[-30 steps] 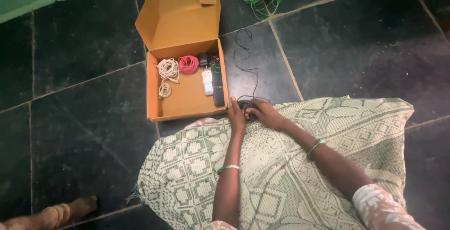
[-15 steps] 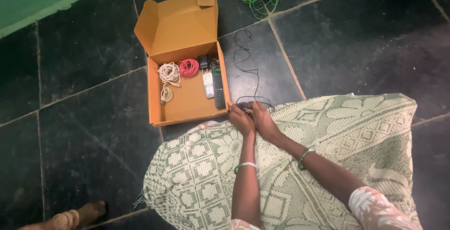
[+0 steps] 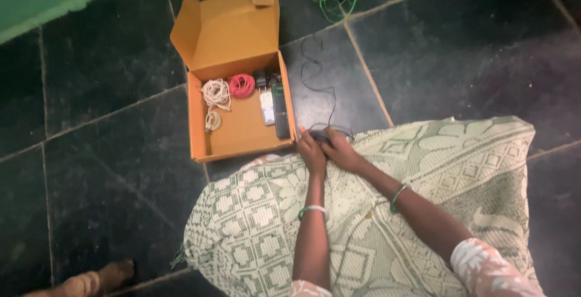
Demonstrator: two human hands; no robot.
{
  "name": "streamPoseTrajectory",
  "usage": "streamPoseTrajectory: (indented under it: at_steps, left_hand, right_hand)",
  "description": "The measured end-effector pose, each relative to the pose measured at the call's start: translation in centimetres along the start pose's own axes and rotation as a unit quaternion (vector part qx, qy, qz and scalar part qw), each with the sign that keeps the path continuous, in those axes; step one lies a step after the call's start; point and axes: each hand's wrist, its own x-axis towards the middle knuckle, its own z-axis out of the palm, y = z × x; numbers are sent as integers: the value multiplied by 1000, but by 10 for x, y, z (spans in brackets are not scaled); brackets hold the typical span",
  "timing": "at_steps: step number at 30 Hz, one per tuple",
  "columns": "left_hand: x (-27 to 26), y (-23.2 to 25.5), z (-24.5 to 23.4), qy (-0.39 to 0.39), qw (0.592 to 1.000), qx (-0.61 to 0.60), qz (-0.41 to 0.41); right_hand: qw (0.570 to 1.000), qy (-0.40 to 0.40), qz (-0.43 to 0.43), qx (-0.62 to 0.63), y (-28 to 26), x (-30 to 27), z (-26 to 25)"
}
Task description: The person sits on the floor and coils a black cable by hand, placing the finished bundle into a cardboard box. They then pick up a tangled green cable and begin to untangle it.
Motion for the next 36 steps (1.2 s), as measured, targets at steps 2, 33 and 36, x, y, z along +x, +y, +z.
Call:
streamPoseTrajectory:
  at_steps: [2,33,36]
  left_hand:
    - [-1,2,0,10,1000,-6,9]
    - [0,-8,6,100,987,121,-19]
    - [1,0,5,105,989,94,-36]
  right_hand:
    - [997,26,-73,-16,4,-5,2]
    - [968,-214,60,118,-27,-2,-47]
    - [963,-182,46,193,-23,-3,-38]
